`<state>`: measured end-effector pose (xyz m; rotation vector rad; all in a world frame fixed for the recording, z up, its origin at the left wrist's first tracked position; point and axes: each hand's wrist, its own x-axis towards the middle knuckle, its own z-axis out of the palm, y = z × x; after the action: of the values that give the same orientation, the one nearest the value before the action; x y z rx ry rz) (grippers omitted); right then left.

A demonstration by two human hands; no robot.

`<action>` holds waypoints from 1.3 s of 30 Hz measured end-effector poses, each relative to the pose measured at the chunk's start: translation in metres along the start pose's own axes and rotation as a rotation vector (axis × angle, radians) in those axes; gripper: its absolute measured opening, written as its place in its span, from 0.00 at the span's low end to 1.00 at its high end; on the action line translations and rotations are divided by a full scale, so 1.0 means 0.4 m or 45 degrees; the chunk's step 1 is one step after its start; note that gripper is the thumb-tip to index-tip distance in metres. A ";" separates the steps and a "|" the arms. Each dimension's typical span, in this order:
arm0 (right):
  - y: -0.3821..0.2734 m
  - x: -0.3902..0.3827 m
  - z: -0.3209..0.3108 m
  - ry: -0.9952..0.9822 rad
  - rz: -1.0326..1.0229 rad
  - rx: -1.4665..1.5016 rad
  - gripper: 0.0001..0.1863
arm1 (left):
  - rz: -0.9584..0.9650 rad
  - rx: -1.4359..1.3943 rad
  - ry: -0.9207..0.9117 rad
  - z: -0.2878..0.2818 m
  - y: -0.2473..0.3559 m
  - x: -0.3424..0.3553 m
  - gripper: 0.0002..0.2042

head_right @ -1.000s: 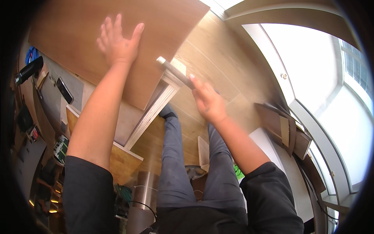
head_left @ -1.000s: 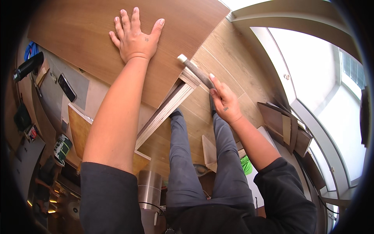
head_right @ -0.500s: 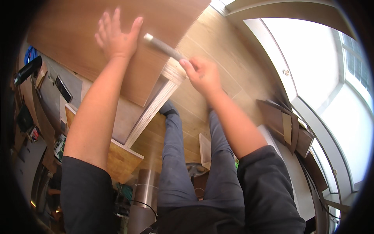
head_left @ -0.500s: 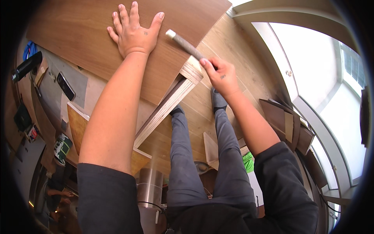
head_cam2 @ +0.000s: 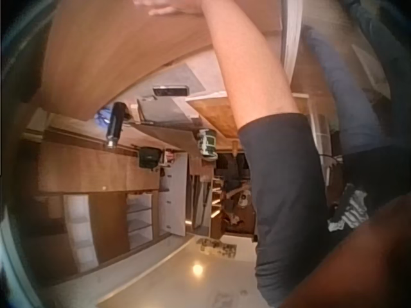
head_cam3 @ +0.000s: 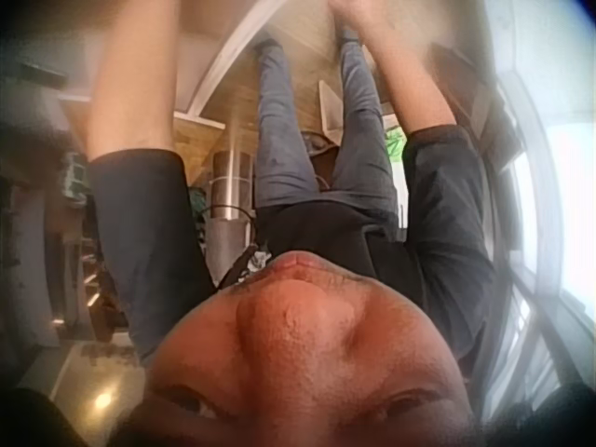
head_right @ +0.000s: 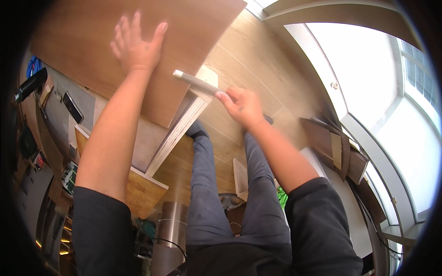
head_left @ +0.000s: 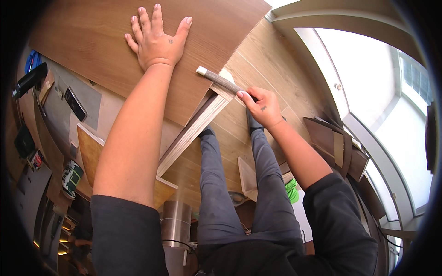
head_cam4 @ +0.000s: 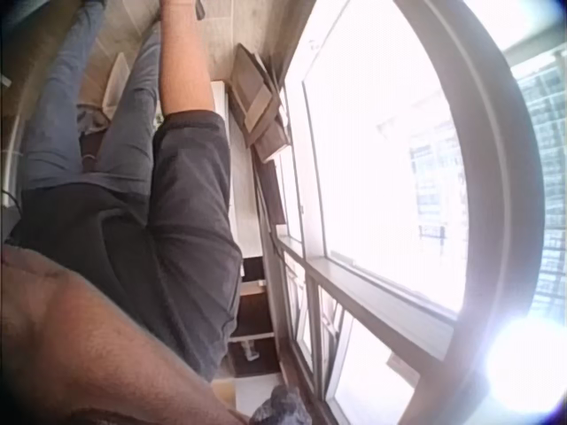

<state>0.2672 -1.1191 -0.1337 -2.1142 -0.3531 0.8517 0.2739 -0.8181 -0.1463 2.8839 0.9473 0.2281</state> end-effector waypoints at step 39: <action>-0.074 -0.083 -0.033 0.211 0.282 0.449 0.11 | -0.067 0.007 -0.107 -0.012 0.008 -0.006 0.46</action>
<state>0.2530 -1.1250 -0.0901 -1.8951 0.1151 0.7912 0.2732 -0.8219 -0.1416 2.8439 1.0091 0.0993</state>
